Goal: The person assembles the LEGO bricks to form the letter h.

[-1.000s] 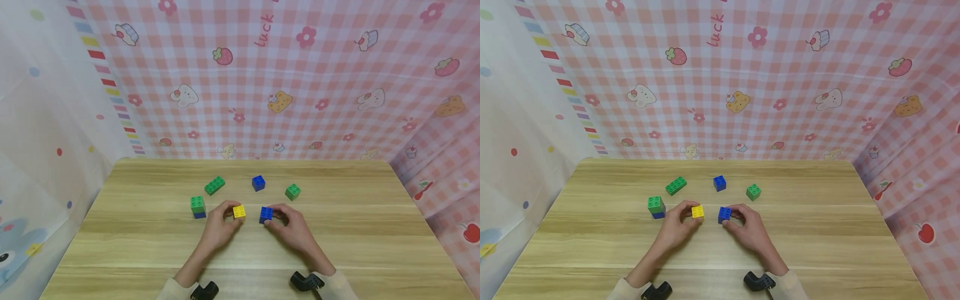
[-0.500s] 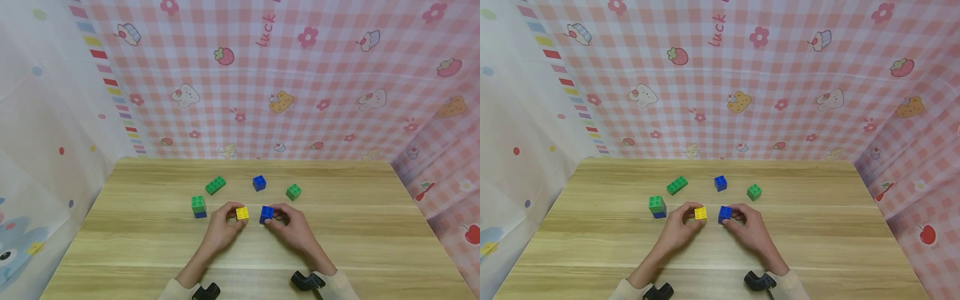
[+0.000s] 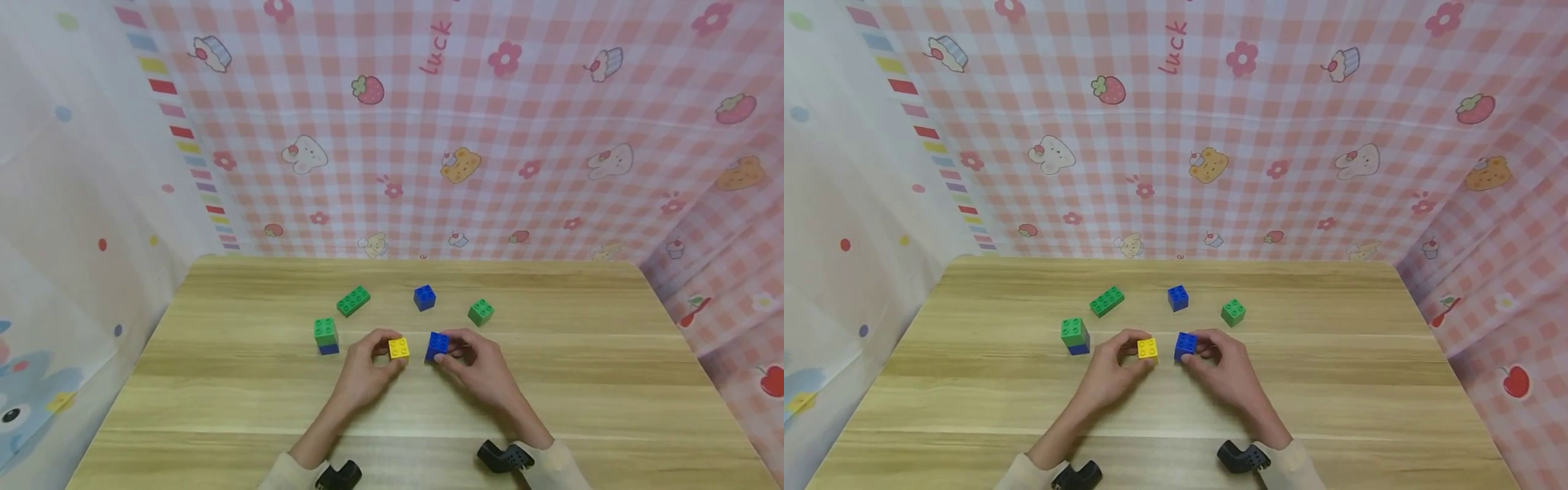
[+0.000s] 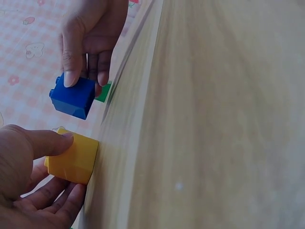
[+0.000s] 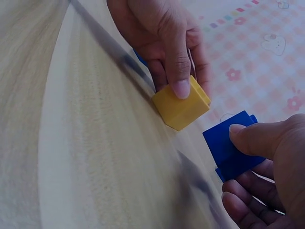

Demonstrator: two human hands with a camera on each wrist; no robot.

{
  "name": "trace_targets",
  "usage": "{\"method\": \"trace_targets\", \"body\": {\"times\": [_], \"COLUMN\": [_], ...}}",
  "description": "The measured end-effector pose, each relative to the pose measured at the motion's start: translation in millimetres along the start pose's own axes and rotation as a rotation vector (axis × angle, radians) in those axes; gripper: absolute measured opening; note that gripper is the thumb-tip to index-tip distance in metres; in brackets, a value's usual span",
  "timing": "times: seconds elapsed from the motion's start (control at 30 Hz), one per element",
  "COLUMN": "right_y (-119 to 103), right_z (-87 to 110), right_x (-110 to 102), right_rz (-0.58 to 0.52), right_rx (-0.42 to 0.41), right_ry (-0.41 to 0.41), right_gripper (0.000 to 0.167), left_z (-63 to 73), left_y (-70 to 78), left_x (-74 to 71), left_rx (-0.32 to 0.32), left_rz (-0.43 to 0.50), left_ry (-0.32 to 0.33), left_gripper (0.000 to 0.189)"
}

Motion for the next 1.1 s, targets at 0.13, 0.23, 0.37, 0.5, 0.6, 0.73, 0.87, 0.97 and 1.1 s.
{"method": "trace_targets", "body": {"times": [0.13, 0.23, 0.37, 0.5, 0.6, 0.73, 0.87, 0.97, 1.1], "right_y": [-2.4, -2.8, -2.7, -4.5, -6.3, -8.1, -9.5, -11.3, -15.6], "right_z": [-0.5, -0.5, -0.3, -0.5, -0.6, -0.5, -0.5, -0.6, -1.4], "right_x": [-2.9, -4.6, -6.3, -7.7, -7.8, -7.5, -7.1, -7.3, -8.0], "right_rz": [-0.005, -0.010, -0.019, -0.017, -0.014, -0.017, -0.017, -0.016, -0.025], "right_rx": [-0.018, -0.021, -0.013, -0.016, -0.021, -0.024, -0.025, -0.029, -0.054], "right_ry": [0.011, 0.013, 0.011, 0.009, 0.008, 0.008, 0.007, 0.009, 0.012], "right_gripper": [0.038, 0.038, 0.038, 0.038, 0.038, 0.038, 0.038, 0.038, 0.038], "left_z": [-0.2, -0.3, -0.8, -0.9, -0.4, -0.1, -0.4, -0.7, -0.8], "left_y": [0.9, 1.7, 1.0, 1.2, 1.0, 0.3, 0.3, 0.5, 0.5], "left_x": [1.8, 3.6, 5.8, 7.2, 8.1, 9.9, 11.7, 12.5, 12.6], "left_rx": [0.013, 0.014, -0.009, -0.024, -0.032, -0.035, -0.027, -0.022, -0.022], "left_rz": [0.003, 0.004, 0.004, 0.005, 0.011, 0.012, 0.014, 0.014, 0.011], "left_ry": [-0.012, -0.018, -0.028, -0.039, -0.051, -0.063, -0.069, -0.070, -0.070], "left_gripper": [0.036, 0.036, 0.037, 0.036, 0.037, 0.037, 0.036, 0.036, 0.036]}}
Point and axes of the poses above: each hand's wrist, its own z-axis away from the middle knuckle, its own x-axis out of the palm, y = z × x, the point moved 7 cm from there along -z, towards the middle knuckle, and after that the axes turned 14 degrees about -x, right-handed, at the moved point
